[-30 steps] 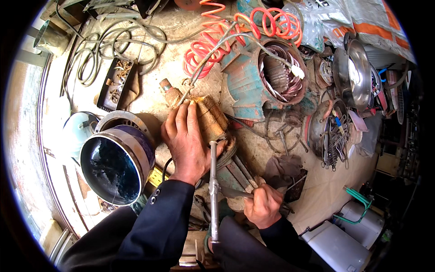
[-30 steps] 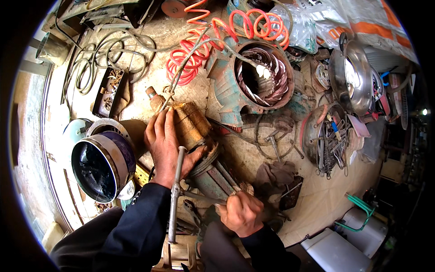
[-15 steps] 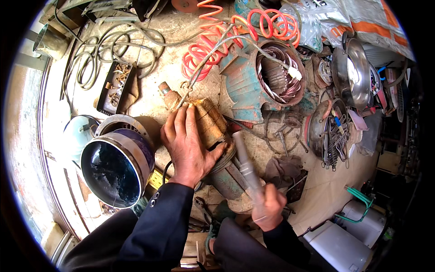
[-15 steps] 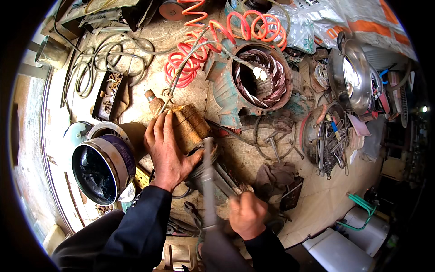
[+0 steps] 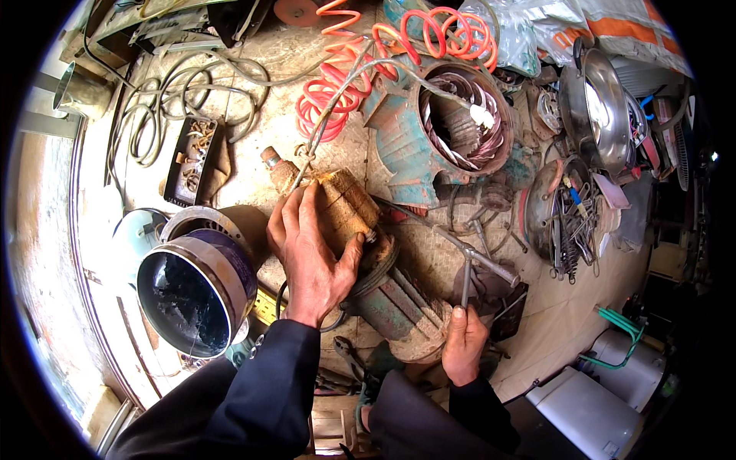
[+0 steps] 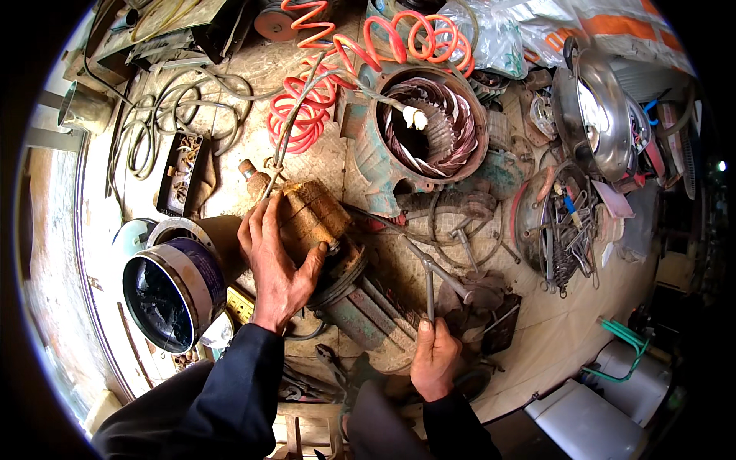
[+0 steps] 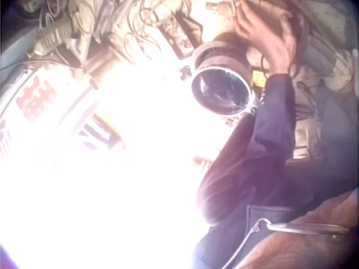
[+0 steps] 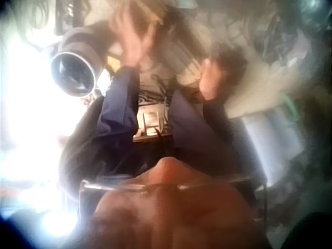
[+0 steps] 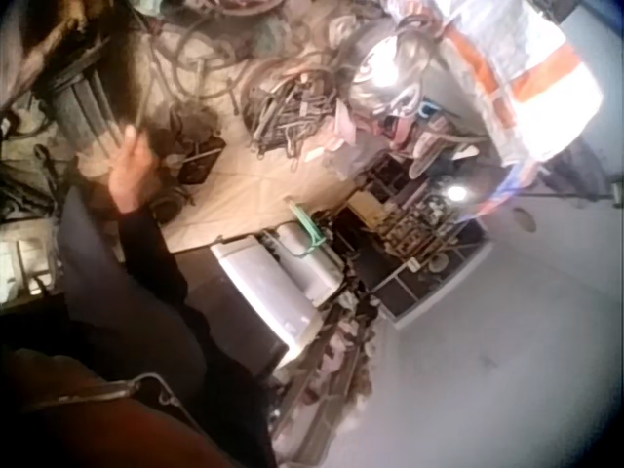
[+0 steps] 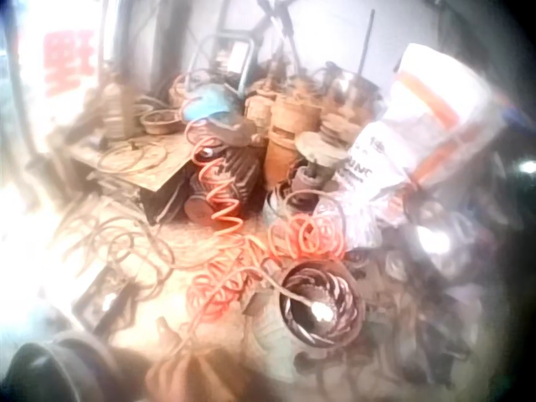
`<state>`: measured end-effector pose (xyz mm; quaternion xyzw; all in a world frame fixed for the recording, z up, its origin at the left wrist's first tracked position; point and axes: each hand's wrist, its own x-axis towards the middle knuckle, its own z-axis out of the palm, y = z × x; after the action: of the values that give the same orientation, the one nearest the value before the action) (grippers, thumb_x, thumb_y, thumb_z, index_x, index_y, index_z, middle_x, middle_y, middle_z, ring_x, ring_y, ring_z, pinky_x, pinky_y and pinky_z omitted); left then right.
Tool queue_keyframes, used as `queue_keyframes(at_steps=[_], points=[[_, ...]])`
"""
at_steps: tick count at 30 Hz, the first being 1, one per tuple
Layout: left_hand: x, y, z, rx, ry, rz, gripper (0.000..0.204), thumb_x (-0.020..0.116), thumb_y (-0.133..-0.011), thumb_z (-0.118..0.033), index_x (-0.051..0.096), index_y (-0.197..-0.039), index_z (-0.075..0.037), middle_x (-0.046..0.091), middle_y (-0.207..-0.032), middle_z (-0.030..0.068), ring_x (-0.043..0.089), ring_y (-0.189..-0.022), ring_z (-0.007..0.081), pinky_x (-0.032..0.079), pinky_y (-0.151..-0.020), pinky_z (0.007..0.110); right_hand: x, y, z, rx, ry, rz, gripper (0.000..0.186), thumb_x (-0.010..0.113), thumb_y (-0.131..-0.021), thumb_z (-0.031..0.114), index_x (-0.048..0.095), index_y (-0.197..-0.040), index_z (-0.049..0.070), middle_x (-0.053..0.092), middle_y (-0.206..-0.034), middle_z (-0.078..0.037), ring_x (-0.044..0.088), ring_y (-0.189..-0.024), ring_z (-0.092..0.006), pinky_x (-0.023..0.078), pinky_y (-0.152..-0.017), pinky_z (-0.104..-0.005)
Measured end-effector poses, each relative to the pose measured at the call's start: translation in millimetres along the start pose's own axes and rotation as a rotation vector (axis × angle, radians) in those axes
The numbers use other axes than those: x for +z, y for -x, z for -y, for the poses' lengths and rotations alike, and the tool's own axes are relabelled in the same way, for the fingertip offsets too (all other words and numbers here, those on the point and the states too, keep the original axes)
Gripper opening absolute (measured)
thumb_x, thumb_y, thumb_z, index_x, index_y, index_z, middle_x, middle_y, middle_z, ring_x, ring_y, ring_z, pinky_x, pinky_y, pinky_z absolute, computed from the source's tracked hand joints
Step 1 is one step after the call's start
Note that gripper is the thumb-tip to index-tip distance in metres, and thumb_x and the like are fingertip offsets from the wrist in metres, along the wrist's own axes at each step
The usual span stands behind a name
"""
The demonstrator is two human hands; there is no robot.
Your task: The person sits on the floor in a workshop and works on a cylindrical motor component. They use a small metal rod to adjust parts inside the motor, then switch to a T-handle wrench to tighten or loosen a bolt on the motor's shaft. The person handles the motor and tools directly with their hands.
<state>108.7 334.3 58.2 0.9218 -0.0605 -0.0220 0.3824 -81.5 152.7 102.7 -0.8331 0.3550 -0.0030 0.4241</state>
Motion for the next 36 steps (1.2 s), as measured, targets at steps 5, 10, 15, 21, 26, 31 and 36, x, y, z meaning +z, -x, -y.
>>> queue_keyframes(at_steps=[5, 10, 15, 21, 26, 31, 36], points=[[1, -4, -8, -0.05, -0.032, 0.016, 0.091, 0.078, -0.066, -0.022, 0.043, -0.148, -0.004, 0.047, -0.143, 0.0232, 0.037, -0.134, 0.0434, 0.029, -0.116, 0.052, -2, 3, -5, -0.003, -0.029, -0.006, 0.04, 0.048, -0.11, 0.029, 0.046, -0.078, 0.004, 0.035, -0.062, 0.006, 0.032, -0.059, -0.005, 0.027, -0.051, -0.0283], [2, -2, -5, -0.022, 0.034, -0.018, 0.078, 0.064, -0.072, -0.014, 0.044, -0.147, -0.001, 0.047, -0.144, 0.024, 0.037, -0.135, 0.045, 0.027, -0.117, 0.053, -5, 2, 3, -0.014, -0.047, -0.011, 0.039, 0.049, -0.109, 0.027, 0.045, -0.078, 0.004, 0.036, -0.063, 0.004, 0.033, -0.06, -0.0058, 0.028, -0.052, -0.029], [3, 2, 11, 0.102, 0.142, -0.061, 0.069, 0.047, -0.074, 0.0, 0.048, -0.143, 0.001, 0.047, -0.146, 0.0205, 0.037, -0.137, 0.0425, 0.025, -0.12, 0.051, -8, 4, -10, -0.03, -0.048, -0.004, 0.031, 0.052, -0.107, 0.021, 0.053, -0.082, 0.002, 0.043, -0.061, -0.005, 0.043, -0.055, -0.0142, 0.036, -0.052, -0.0351], [5, 4, 14, 0.107, 0.104, -0.043, 0.066, 0.046, -0.079, -0.002, 0.047, -0.146, 0.001, 0.046, -0.148, 0.0195, 0.036, -0.139, 0.0399, 0.023, -0.121, 0.049, -6, 7, -14, -0.071, -0.041, -0.017, 0.031, 0.052, -0.106, 0.021, 0.053, -0.082, 0.001, 0.045, -0.063, -0.007, 0.045, -0.056, -0.017, 0.037, -0.054, -0.0365], [5, 4, 13, 0.09, 0.081, -0.028, 0.067, 0.045, -0.079, -0.002, 0.046, -0.147, 0.0, 0.046, -0.149, 0.0192, 0.035, -0.14, 0.04, 0.022, -0.122, 0.05, -6, 9, -6, -0.024, -0.067, 0.018, 0.037, 0.047, -0.109, 0.021, 0.053, -0.079, 0.0, 0.047, -0.067, -0.002, 0.043, -0.061, -0.009, 0.035, -0.056, -0.0295], [7, 3, 11, 0.075, 0.085, -0.066, 0.069, 0.047, -0.073, 0.005, 0.05, -0.142, 0.0, 0.048, -0.146, 0.018, 0.038, -0.137, 0.0397, 0.025, -0.12, 0.049, -5, 11, -7, -0.023, -0.121, 0.059, 0.037, 0.047, -0.11, 0.023, 0.054, -0.08, 0.002, 0.046, -0.064, 0.002, 0.038, -0.054, -0.0047, 0.031, -0.05, -0.0257], [5, 3, 10, 0.079, 0.078, -0.052, 0.069, 0.046, -0.074, 0.002, 0.049, -0.143, 0.0, 0.047, -0.147, 0.0183, 0.037, -0.138, 0.0398, 0.025, -0.12, 0.049, -2, 14, -4, 0.011, -0.276, 0.121, 0.037, 0.05, -0.109, 0.028, 0.054, -0.082, 0.003, 0.046, -0.064, 0.003, 0.037, -0.052, -0.0022, 0.03, -0.048, -0.0231]])
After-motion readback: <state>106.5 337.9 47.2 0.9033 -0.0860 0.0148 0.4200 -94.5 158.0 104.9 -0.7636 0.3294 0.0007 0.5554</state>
